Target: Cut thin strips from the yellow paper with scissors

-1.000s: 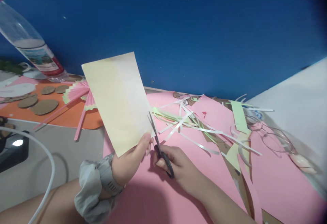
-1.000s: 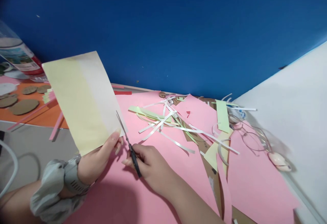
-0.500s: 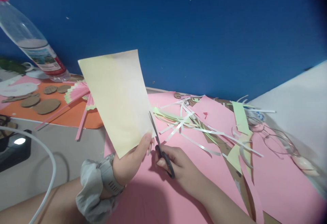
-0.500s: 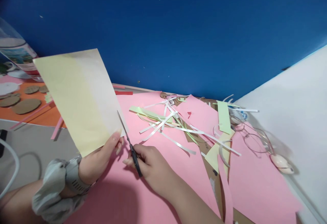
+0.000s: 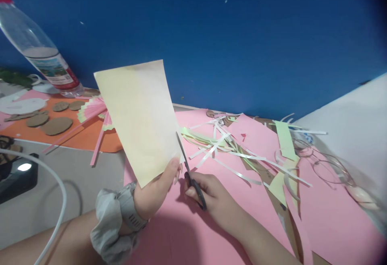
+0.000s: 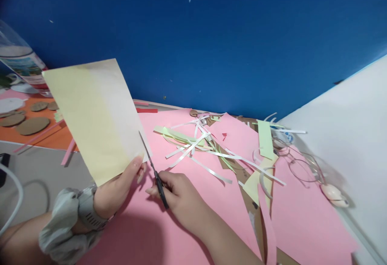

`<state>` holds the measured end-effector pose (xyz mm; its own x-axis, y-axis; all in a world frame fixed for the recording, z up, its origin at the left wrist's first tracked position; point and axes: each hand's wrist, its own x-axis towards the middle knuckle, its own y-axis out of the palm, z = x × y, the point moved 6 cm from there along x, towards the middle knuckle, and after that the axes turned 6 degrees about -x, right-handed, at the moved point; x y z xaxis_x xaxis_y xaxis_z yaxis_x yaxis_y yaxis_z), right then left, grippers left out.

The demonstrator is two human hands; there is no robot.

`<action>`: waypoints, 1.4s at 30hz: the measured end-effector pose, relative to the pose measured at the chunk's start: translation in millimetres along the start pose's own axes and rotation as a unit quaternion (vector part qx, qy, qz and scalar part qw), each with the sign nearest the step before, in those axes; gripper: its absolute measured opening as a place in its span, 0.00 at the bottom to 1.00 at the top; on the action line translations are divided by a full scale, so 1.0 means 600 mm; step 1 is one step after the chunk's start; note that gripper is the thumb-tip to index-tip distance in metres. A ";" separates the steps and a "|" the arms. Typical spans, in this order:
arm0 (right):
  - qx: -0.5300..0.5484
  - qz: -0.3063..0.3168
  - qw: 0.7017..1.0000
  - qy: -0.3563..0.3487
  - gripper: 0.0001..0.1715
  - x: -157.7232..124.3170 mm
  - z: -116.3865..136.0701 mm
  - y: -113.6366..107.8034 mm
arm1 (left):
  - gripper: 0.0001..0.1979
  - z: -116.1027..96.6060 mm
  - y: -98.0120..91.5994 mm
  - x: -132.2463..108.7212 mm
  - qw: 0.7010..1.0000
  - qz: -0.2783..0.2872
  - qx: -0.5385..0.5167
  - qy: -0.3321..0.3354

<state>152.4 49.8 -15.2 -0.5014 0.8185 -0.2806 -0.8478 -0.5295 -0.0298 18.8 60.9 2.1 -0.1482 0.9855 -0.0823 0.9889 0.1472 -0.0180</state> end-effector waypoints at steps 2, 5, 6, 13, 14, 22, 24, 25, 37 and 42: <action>-0.006 -0.003 1.000 -0.001 0.23 0.000 0.000 -0.001 | 0.18 -0.001 0.000 0.004 1.000 0.020 0.001 0.011; -0.007 -0.004 1.000 -0.001 0.24 0.000 0.000 -0.001 | 0.19 -0.002 0.002 0.009 0.998 0.050 0.012 0.024; -0.006 -0.004 1.000 -0.001 0.24 0.000 0.000 -0.001 | 0.19 -0.001 0.002 0.009 0.998 0.054 0.014 0.022; -0.017 -0.003 1.000 -0.003 0.25 0.001 0.002 -0.001 | 0.19 -0.004 0.003 0.000 1.000 0.005 -0.017 0.000; -0.022 -0.004 1.000 -0.004 0.25 0.001 0.002 -0.001 | 0.19 -0.003 0.004 -0.001 1.000 0.006 -0.015 -0.007; -0.019 -0.001 1.000 -0.006 0.24 0.000 -0.002 -0.001 | 0.18 0.009 0.005 0.003 0.999 0.013 -0.038 -0.014; -0.021 -0.002 1.000 -0.006 0.24 -0.001 -0.003 -0.002 | 0.19 0.009 0.006 0.004 0.999 0.014 -0.042 -0.012; -0.023 -0.004 1.000 -0.005 0.24 -0.001 -0.003 -0.002 | 0.20 0.010 0.006 0.003 0.999 0.015 -0.041 -0.015; -0.008 0.003 1.000 0.009 0.25 0.000 0.003 0.003 | 0.20 0.001 0.003 0.006 1.000 0.022 0.007 -0.004; -0.004 0.003 1.000 0.011 0.25 0.000 0.001 0.002 | 0.20 -0.004 0.007 0.006 0.998 0.055 0.016 0.010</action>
<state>151.4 49.2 -14.5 -0.5026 0.8100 -0.3022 -0.8430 -0.5367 -0.0363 22.2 65.5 4.1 -0.0386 0.9971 -0.0651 0.9985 0.0359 -0.0425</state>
